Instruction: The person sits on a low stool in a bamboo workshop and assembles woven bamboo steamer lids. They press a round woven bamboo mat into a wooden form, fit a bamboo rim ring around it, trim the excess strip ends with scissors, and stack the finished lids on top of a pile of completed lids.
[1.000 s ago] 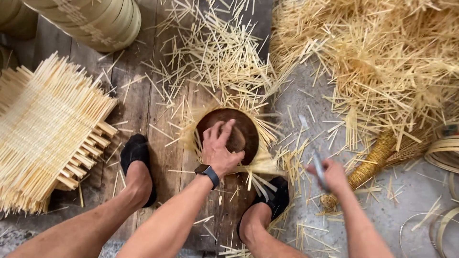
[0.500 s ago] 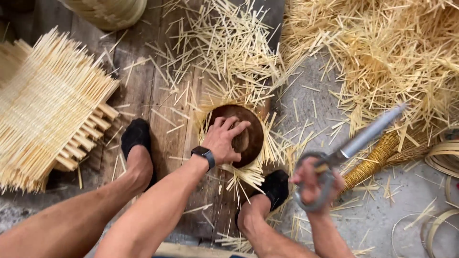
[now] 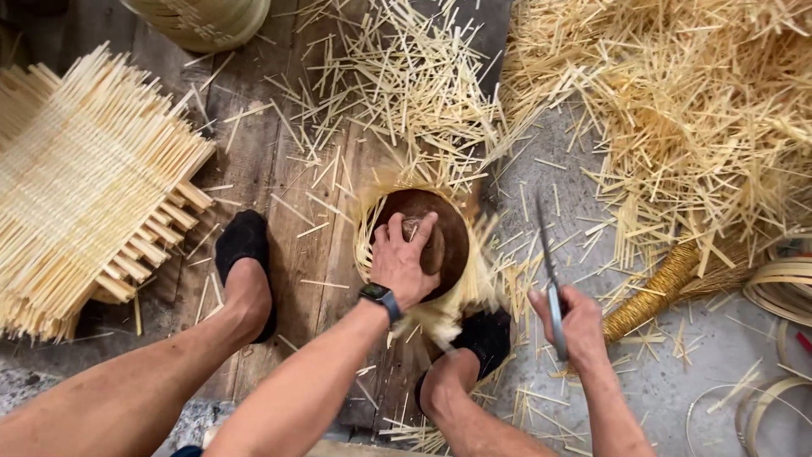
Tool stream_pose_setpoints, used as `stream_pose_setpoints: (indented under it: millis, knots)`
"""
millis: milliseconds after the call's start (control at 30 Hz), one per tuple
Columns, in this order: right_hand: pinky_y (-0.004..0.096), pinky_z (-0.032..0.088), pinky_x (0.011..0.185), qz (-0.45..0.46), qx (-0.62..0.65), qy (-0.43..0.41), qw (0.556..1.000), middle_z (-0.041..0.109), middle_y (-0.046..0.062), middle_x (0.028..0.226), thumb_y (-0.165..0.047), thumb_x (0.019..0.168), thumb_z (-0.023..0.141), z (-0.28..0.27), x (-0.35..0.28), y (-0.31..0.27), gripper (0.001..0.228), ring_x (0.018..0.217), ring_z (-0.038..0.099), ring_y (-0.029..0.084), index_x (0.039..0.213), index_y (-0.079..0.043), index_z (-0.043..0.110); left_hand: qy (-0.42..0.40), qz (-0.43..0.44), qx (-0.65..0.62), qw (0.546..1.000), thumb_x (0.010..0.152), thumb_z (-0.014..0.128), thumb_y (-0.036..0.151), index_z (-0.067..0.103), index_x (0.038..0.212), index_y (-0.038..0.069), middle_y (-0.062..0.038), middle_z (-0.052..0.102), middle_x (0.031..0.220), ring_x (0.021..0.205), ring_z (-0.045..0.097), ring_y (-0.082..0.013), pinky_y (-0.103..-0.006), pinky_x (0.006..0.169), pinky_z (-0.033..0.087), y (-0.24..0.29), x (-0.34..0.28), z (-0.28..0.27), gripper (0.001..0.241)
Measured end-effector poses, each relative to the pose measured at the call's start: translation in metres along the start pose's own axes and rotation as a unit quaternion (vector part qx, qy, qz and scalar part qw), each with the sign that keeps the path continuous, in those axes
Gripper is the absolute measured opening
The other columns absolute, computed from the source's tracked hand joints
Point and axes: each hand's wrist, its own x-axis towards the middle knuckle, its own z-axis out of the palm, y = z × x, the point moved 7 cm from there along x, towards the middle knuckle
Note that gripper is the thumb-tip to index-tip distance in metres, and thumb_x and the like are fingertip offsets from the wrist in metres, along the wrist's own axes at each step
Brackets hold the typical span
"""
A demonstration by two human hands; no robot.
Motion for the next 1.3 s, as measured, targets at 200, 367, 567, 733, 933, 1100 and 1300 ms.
stream_pose_setpoints:
  millis: [200, 367, 567, 733, 933, 1100, 1300]
  knots:
    - [0.048, 0.052, 0.078, -0.189, -0.279, 0.068, 0.939, 0.066, 0.018, 0.103, -0.060, 0.080, 0.071, 0.014, 0.017, -0.010, 0.068, 0.095, 0.064, 0.034, 0.111, 0.000, 0.066, -0.016, 0.060, 0.052, 0.997, 0.067, 0.091, 0.041, 0.038, 0.149, 0.037, -0.025, 0.023, 0.149, 0.131, 0.032, -0.0501, -0.0713, 0.110, 0.022, 0.025, -0.008, -0.014, 0.097]
    - [0.045, 0.054, 0.085, -0.243, -0.414, 0.126, 0.868, 0.063, 0.020, 0.105, -0.062, 0.080, 0.073, 0.062, 0.055, -0.050, 0.069, 0.102, 0.062, 0.035, 0.103, 0.003, 0.064, -0.018, 0.066, 0.084, 0.994, 0.070, 0.087, 0.035, 0.042, 0.149, 0.037, -0.023, 0.028, 0.150, 0.135, 0.035, -0.0497, -0.0700, 0.112, 0.026, 0.026, -0.005, -0.015, 0.091]
    - [0.046, 0.052, 0.072, -0.301, -0.385, 0.167, 0.856, 0.062, 0.017, 0.096, -0.043, 0.081, 0.077, 0.052, 0.043, -0.038, 0.046, 0.091, 0.062, 0.032, 0.094, -0.001, 0.063, -0.057, 0.069, 0.102, 0.991, 0.067, 0.089, 0.033, 0.044, 0.146, 0.041, -0.023, 0.027, 0.150, 0.136, 0.032, -0.0501, -0.0687, 0.115, 0.022, 0.026, -0.002, 0.001, 0.091]
    - [0.046, 0.053, 0.073, -0.290, -0.406, 0.181, 0.848, 0.063, 0.017, 0.090, -0.040, 0.065, 0.080, 0.049, 0.042, -0.048, 0.050, 0.087, 0.062, 0.032, 0.090, 0.000, 0.063, -0.072, 0.062, 0.099, 0.991, 0.067, 0.089, 0.032, 0.046, 0.146, 0.040, -0.022, 0.029, 0.150, 0.134, 0.035, -0.0478, -0.0692, 0.112, 0.025, 0.026, -0.015, 0.003, 0.090]
    - [0.045, 0.053, 0.075, -0.242, -0.421, 0.087, 0.870, 0.065, 0.014, 0.095, -0.029, 0.087, 0.067, 0.044, 0.074, -0.024, 0.026, 0.087, 0.065, 0.028, 0.096, -0.005, 0.064, -0.084, 0.129, 0.136, 0.979, 0.064, 0.090, 0.032, 0.048, 0.144, 0.041, -0.019, 0.034, 0.147, 0.132, 0.039, -0.0442, -0.0664, 0.112, 0.029, 0.030, -0.005, -0.008, 0.091]
    - [0.041, 0.055, 0.064, -0.332, -0.468, 0.208, 0.792, 0.065, 0.016, 0.082, -0.052, 0.080, 0.070, 0.062, 0.076, -0.046, 0.056, 0.073, 0.064, 0.028, 0.089, 0.003, 0.066, -0.090, 0.142, 0.144, 0.975, 0.063, 0.091, 0.035, 0.048, 0.144, 0.040, -0.020, 0.034, 0.147, 0.132, 0.038, -0.0445, -0.0673, 0.111, 0.029, 0.029, -0.001, -0.007, 0.091]
    - [0.039, 0.057, 0.069, -0.237, -0.481, 0.038, 0.843, 0.065, 0.012, 0.095, -0.025, 0.104, 0.052, 0.049, 0.096, -0.016, 0.026, 0.078, 0.067, 0.022, 0.114, -0.004, 0.064, -0.133, 0.236, 0.178, 0.946, 0.059, 0.090, 0.029, 0.056, 0.137, 0.042, -0.015, 0.038, 0.146, 0.134, 0.039, -0.0383, -0.0619, 0.115, 0.027, 0.027, 0.000, -0.015, 0.086]
